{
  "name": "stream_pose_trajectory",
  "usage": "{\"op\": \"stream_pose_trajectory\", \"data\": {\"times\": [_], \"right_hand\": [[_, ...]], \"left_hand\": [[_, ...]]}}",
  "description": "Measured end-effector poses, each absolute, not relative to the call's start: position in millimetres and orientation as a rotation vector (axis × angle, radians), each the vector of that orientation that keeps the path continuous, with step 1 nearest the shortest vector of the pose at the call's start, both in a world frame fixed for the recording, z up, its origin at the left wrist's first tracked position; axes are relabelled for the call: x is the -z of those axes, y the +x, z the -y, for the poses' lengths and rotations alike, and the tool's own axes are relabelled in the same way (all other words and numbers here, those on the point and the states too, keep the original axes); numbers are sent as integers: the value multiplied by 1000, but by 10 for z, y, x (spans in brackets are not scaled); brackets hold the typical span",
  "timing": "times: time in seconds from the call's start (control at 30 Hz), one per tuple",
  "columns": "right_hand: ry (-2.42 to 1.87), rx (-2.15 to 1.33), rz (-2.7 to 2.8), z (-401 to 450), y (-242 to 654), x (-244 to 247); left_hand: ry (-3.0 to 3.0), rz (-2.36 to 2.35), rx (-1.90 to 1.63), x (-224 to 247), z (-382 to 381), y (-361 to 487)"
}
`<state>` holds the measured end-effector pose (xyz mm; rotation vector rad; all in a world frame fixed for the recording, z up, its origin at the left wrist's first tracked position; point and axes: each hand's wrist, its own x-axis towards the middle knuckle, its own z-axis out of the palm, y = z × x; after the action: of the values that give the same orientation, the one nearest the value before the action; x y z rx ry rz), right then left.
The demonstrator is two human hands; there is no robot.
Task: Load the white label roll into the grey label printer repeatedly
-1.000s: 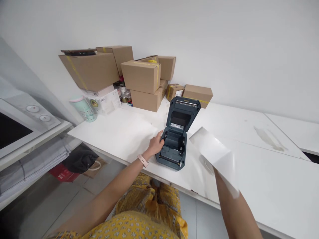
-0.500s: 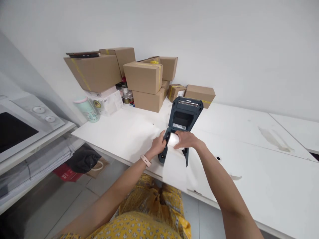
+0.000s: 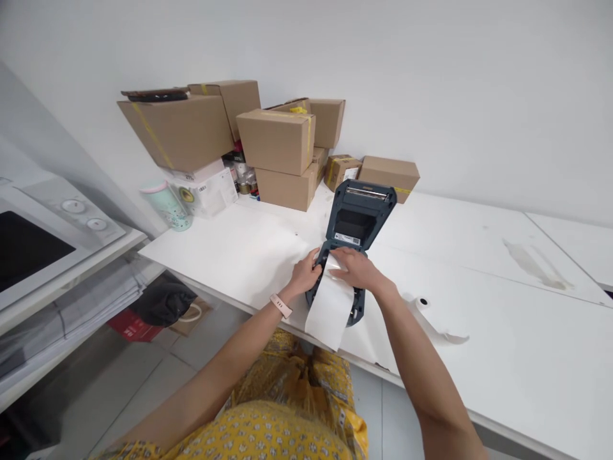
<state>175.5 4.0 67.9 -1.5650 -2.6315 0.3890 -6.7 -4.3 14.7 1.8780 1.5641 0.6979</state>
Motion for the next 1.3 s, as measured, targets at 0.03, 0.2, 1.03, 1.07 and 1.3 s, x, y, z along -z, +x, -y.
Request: {"op": "stream_pose_trajectory", "data": {"times": [0.03,0.2,1.03,1.07,1.3], "right_hand": [[-1431,-388,2603,94,1742,-642],[-1155,-266,2468,792,1629,-305],[-1461,169,2124,1296,1134,38],[-1454,159,2118,1297,1129,36],[-1458,74,1950,1231,1093,5]], "left_hand": [[1862,-1554,-711,-141,40,-69],[1811,-1583,-723,-143,49,-55],[1701,-1687,-671,-223,107,29],[1698,-1677,-679,-223,108,29],[1683,-1686,-697,-208,104,38]]}}
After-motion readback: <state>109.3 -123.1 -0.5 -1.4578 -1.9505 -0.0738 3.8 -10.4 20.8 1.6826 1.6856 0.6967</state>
